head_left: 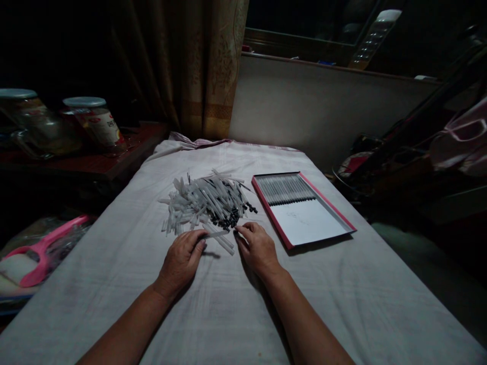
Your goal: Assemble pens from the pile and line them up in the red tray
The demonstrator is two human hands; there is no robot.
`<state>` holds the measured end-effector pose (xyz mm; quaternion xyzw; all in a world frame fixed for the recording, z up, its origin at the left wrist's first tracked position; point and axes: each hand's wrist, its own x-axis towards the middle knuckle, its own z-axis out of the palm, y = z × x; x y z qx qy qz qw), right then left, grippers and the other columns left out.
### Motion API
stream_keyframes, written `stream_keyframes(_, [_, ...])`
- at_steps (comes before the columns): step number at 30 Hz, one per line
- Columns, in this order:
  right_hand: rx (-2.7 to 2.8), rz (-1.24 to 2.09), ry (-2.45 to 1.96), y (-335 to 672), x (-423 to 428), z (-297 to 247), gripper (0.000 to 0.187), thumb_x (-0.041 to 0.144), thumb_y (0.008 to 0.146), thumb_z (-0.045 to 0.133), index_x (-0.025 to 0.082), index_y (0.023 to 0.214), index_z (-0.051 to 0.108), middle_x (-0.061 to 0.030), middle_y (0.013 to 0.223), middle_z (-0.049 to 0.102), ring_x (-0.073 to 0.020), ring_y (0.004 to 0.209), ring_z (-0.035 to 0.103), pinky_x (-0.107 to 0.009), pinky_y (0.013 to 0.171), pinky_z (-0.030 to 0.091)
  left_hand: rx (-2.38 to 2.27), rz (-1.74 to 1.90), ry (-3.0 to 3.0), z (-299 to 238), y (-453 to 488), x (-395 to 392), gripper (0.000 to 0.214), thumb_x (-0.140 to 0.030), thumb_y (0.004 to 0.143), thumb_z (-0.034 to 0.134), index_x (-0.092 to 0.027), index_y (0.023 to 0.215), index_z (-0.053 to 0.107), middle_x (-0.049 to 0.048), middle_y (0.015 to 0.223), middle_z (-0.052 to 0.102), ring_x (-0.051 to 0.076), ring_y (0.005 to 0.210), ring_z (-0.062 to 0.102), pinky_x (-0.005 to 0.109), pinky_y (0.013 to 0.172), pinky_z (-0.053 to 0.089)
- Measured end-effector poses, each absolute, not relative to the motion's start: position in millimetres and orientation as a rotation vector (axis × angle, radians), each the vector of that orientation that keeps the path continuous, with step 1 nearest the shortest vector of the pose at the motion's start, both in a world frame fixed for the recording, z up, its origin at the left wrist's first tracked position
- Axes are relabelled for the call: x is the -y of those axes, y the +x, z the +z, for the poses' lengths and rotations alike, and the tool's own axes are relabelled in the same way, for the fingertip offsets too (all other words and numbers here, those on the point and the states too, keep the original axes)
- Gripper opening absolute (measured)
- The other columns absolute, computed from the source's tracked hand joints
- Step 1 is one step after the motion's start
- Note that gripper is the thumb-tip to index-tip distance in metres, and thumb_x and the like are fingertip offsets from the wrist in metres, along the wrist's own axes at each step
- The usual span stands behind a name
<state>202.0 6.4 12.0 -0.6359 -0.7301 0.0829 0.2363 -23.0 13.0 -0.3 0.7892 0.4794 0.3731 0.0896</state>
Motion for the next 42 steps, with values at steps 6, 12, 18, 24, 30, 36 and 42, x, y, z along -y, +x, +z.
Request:
stream_keyframes(6, [1.912,0.329,-1.705,199,-5,11,0.013,0.020,0.088,0.054,0.019,0.090,0.068,-0.0086,0.094,0.068,-0.0215,0.091,0.062,-0.031,0.080,0.048,-1.410,1.092,2.385,1,-23,-13,0.025,-0.031,0.095,0.045,-0.022,0.106,0.064,0.0062,0.098,0.073,0.022,0.092,0.068,0.037,0.085,0.055])
stream_keyframes(12, [1.342,0.902,-1.342,196,4,6,0.026,0.034,0.082,0.056,0.020,0.100,0.069,-0.0062,0.093,0.074,-0.0195,0.084,0.067,-0.031,0.076,0.052,-1.383,1.087,2.449,2,-22,-11,0.022,-0.028,0.094,0.048,-0.022,0.107,0.064,0.0061,0.097,0.073,0.023,0.091,0.067,0.038,0.083,0.053])
stream_keyframes(18, [0.907,1.306,-1.205,189,4,15,0.031,0.043,0.070,0.073,0.018,0.085,0.067,-0.0045,0.079,0.074,-0.0126,0.057,0.062,-0.020,0.044,0.041,-1.363,1.096,2.546,4,-21,-8,0.021,-0.026,0.095,0.048,-0.021,0.108,0.063,0.0071,0.096,0.073,0.023,0.090,0.067,0.038,0.080,0.052])
stream_keyframes(24, [0.799,1.410,-1.183,189,5,21,0.032,0.036,0.060,0.082,0.017,0.083,0.072,0.0007,0.067,0.069,-0.0082,0.051,0.055,-0.018,0.045,0.040,-1.354,1.091,2.565,5,-19,-7,0.020,-0.024,0.096,0.047,-0.021,0.109,0.062,0.0069,0.096,0.072,0.022,0.090,0.066,0.036,0.080,0.051])
stream_keyframes(30, [0.780,1.482,-1.187,187,7,19,0.034,0.037,0.059,0.084,0.017,0.084,0.073,0.0009,0.066,0.068,-0.0097,0.055,0.058,-0.020,0.050,0.043,-1.311,1.109,2.603,8,-17,-5,0.017,-0.022,0.096,0.049,-0.019,0.109,0.060,0.0064,0.095,0.072,0.021,0.088,0.066,0.036,0.078,0.051])
stream_keyframes(36, [1.064,1.255,-1.219,189,10,12,0.020,0.033,0.073,0.073,0.018,0.086,0.072,-0.0011,0.071,0.069,-0.0145,0.063,0.062,-0.026,0.060,0.050,-1.292,1.083,2.612,10,-17,-4,0.017,-0.020,0.095,0.050,-0.018,0.109,0.060,0.0067,0.096,0.071,0.021,0.089,0.065,0.036,0.079,0.051])
stream_keyframes(42, [1.588,0.695,-1.301,194,11,11,0.017,0.027,0.088,0.055,0.019,0.082,0.069,-0.0039,0.075,0.070,-0.0156,0.070,0.064,-0.025,0.066,0.048,-1.247,1.038,2.624,11,-18,-3,0.016,-0.019,0.095,0.051,-0.019,0.109,0.060,0.0058,0.095,0.072,0.020,0.087,0.066,0.035,0.078,0.050])
